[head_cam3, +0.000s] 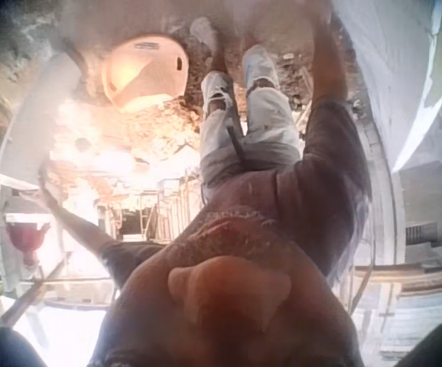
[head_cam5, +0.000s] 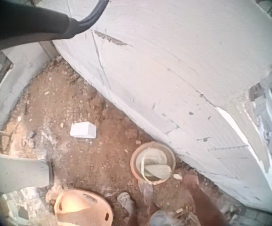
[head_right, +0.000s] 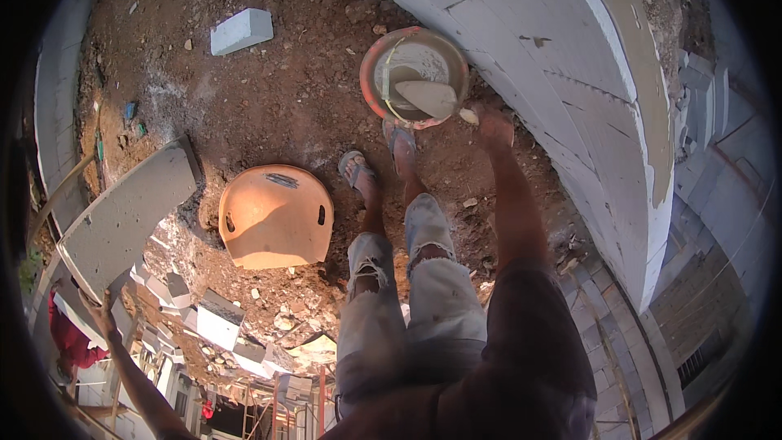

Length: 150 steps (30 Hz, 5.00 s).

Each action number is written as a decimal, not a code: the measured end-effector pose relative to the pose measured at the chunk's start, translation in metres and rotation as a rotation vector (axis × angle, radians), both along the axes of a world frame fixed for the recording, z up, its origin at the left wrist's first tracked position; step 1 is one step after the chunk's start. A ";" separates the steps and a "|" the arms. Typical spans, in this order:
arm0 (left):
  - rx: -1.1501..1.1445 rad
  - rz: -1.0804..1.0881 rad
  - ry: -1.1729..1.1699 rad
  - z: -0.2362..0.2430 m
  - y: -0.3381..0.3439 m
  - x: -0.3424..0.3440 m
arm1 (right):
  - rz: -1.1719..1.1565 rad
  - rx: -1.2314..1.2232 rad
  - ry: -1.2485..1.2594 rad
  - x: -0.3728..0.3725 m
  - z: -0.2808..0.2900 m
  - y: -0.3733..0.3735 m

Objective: The person applies adhesive to a curved wall section using a trowel, then picks up white rectangular tiles and places them onto the adhesive. The person adjusts the tiles to fit the curve and continues applying adhesive and placing tiles along the wall.

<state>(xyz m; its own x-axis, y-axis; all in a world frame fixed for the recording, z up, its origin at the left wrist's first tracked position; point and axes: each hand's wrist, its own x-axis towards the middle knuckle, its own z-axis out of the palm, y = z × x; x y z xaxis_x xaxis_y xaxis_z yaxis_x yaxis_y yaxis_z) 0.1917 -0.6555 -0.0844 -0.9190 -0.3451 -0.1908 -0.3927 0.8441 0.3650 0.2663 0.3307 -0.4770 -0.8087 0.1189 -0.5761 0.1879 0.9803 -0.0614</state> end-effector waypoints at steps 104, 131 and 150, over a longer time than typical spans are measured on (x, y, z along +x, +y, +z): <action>-0.253 -0.111 0.087 -0.020 0.007 -0.021 | -0.591 -0.659 -0.023 0.093 0.174 0.065; -0.707 0.019 -0.147 -0.038 0.107 -0.062 | -0.756 0.675 0.523 0.472 0.380 0.349; -0.726 0.039 -0.154 -0.034 0.099 -0.037 | -0.964 0.982 0.350 0.483 0.358 0.346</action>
<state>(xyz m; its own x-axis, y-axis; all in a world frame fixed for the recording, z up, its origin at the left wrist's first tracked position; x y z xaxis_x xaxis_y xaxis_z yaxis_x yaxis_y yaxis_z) 0.1552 -0.5567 -0.1181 -0.8850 -0.4648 -0.0280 -0.4286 0.8366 -0.3411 0.7495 0.6765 -0.1195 -0.2637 0.9256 0.2717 0.9141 0.1499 0.3767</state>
